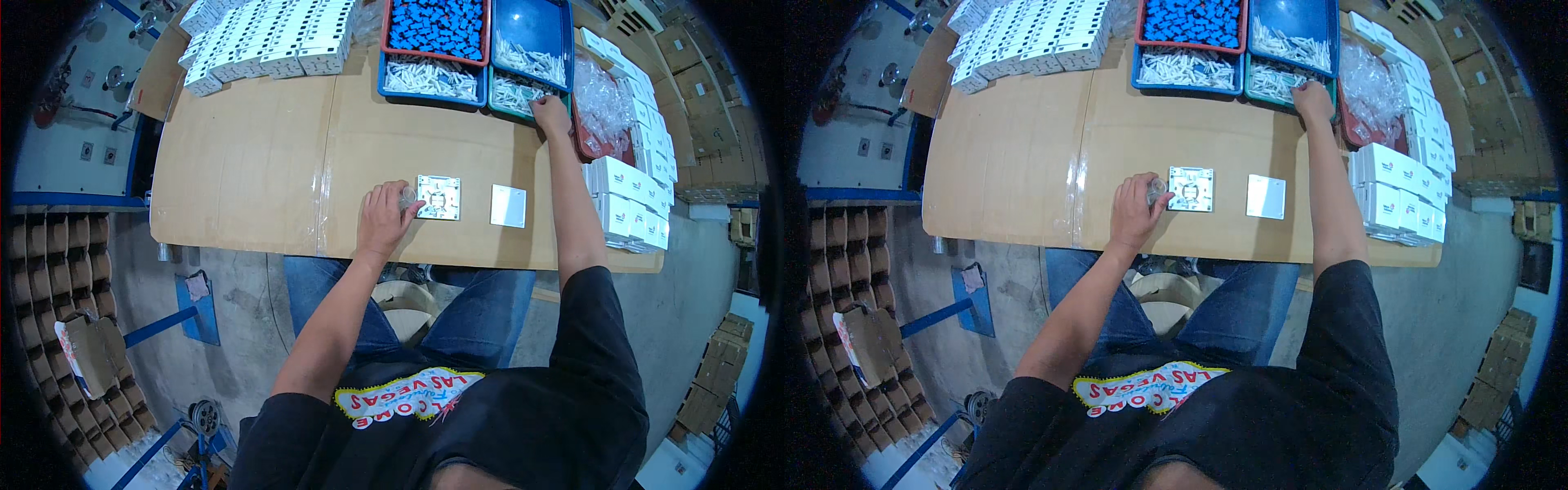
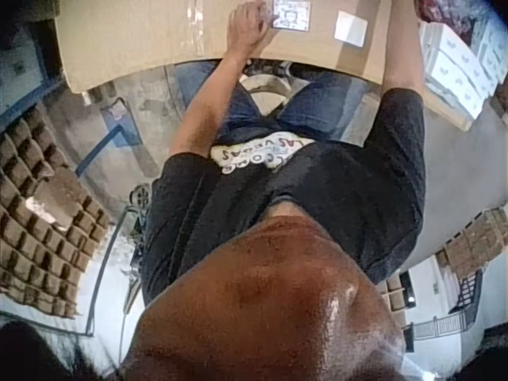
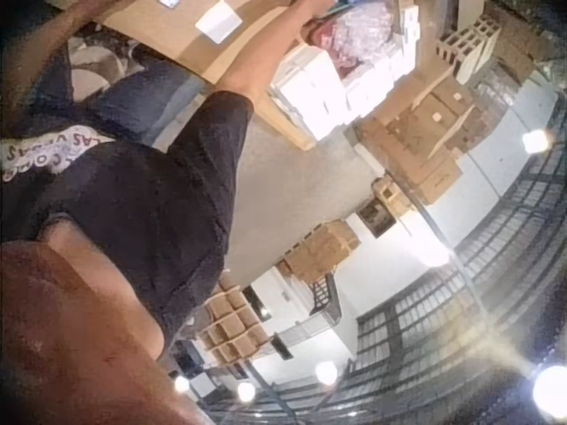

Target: Assemble component kits by placing plastic parts and fasteners into small bags and then into white boxes.

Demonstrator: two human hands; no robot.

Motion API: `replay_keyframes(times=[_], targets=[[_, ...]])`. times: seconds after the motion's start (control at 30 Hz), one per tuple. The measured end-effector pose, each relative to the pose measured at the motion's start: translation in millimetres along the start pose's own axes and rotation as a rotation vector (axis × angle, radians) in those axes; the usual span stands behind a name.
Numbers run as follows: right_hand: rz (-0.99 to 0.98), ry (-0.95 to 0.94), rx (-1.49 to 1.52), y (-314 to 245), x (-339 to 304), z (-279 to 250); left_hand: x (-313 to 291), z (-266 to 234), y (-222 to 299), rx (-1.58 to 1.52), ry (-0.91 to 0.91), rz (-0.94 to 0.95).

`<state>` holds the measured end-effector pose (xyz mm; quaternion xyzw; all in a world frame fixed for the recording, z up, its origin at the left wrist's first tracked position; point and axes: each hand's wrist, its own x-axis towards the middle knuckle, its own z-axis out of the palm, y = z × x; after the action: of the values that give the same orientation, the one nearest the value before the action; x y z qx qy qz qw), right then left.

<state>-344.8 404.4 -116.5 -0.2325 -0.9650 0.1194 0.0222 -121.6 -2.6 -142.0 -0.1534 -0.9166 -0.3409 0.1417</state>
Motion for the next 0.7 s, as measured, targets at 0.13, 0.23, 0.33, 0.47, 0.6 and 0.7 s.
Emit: replay_keyframes(times=[0.13, 0.23, 0.33, 0.47, 0.6, 0.7], targets=[[0.0, 0.042, 0.064, -3.6, 8.0, 8.1, 0.4, -0.5, 3.0, -0.004, -0.012, -0.018], [-0.055, 0.016, 0.119, -2.3, 12.0, 15.5, -0.9, -1.6, 1.6, 0.001, -0.003, -0.01], [-0.099, 0.019, 0.157, 15.7, 22.8, 18.1, 1.2, -0.1, 3.3, -0.009, -0.003, -0.006], [-0.159, 0.049, 0.156, 22.6, 22.0, 20.0, 2.3, 1.0, 2.7, -0.01, 0.004, 0.013], [-0.123, 0.051, 0.108, 2.0, 13.4, 20.0, 1.4, -1.4, -0.3, 0.004, 0.01, 0.008], [-0.055, 0.016, 0.111, -4.3, 16.8, 17.5, 0.5, 2.2, -0.8, 0.006, 0.011, 0.002]])
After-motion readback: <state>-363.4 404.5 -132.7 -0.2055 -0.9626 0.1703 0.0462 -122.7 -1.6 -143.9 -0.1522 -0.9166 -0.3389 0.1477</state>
